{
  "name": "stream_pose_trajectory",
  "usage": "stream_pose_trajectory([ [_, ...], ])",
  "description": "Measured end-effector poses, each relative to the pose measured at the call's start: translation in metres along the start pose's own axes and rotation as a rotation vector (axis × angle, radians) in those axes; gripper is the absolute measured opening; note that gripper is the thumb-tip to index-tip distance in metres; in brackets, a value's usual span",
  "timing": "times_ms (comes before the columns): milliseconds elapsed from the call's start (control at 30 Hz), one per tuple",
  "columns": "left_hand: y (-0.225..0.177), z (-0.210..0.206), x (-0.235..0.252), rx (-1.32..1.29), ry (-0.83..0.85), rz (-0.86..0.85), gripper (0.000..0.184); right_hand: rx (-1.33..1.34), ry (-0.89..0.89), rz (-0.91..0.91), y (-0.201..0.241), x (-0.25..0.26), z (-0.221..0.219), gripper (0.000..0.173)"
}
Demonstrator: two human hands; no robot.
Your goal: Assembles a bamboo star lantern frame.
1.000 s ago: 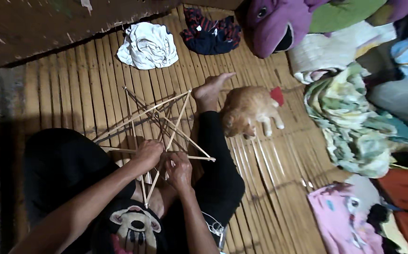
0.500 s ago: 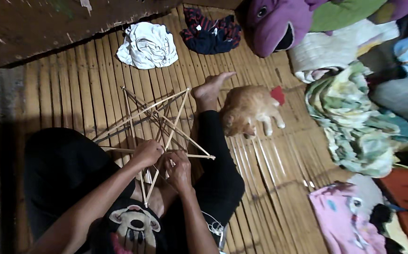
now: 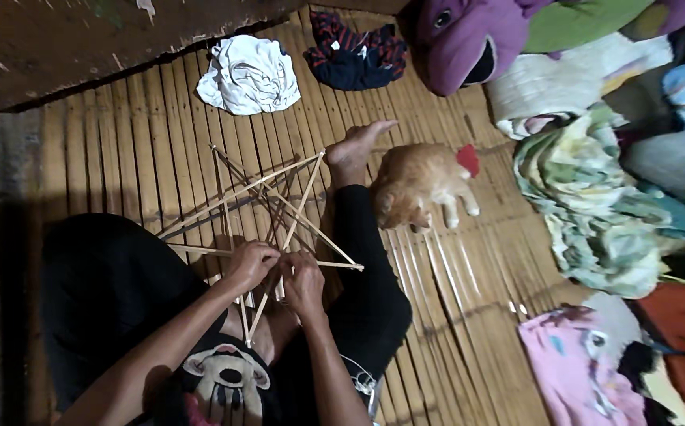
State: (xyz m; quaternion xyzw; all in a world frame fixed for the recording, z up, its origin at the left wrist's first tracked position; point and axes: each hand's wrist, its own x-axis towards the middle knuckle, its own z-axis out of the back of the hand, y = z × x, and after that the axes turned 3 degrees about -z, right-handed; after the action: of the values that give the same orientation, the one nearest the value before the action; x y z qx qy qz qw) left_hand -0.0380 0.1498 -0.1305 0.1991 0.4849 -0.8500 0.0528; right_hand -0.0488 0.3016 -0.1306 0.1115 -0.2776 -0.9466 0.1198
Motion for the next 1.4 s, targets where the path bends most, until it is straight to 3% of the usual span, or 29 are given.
stream_pose_trajectory([
  [200, 0.016, -0.009, 0.000, 0.045, -0.110, -0.204, 0.022, -0.116, 0.235, -0.190, 0.025, 0.012, 0.024, 0.026],
  [333, 0.018, -0.016, 0.001, 0.044, -0.156, -0.246, 0.022, -0.115, 0.341, -0.319, 0.030, 0.021, 0.033, 0.027],
  [767, 0.009, -0.019, -0.003, 0.041, -0.157, -0.130, 0.024, 0.010, -0.159, 0.085, -0.014, 0.007, -0.007, 0.012],
  [1067, 0.009, -0.020, -0.003, 0.012, -0.190, -0.077, 0.024, 0.032, -0.224, 0.112, -0.018, 0.008, -0.018, 0.009],
  [1400, -0.002, -0.010, 0.002, 0.015, -0.087, 0.045, 0.026, 0.048, -0.252, 0.086, -0.015, 0.007, -0.022, 0.010],
])
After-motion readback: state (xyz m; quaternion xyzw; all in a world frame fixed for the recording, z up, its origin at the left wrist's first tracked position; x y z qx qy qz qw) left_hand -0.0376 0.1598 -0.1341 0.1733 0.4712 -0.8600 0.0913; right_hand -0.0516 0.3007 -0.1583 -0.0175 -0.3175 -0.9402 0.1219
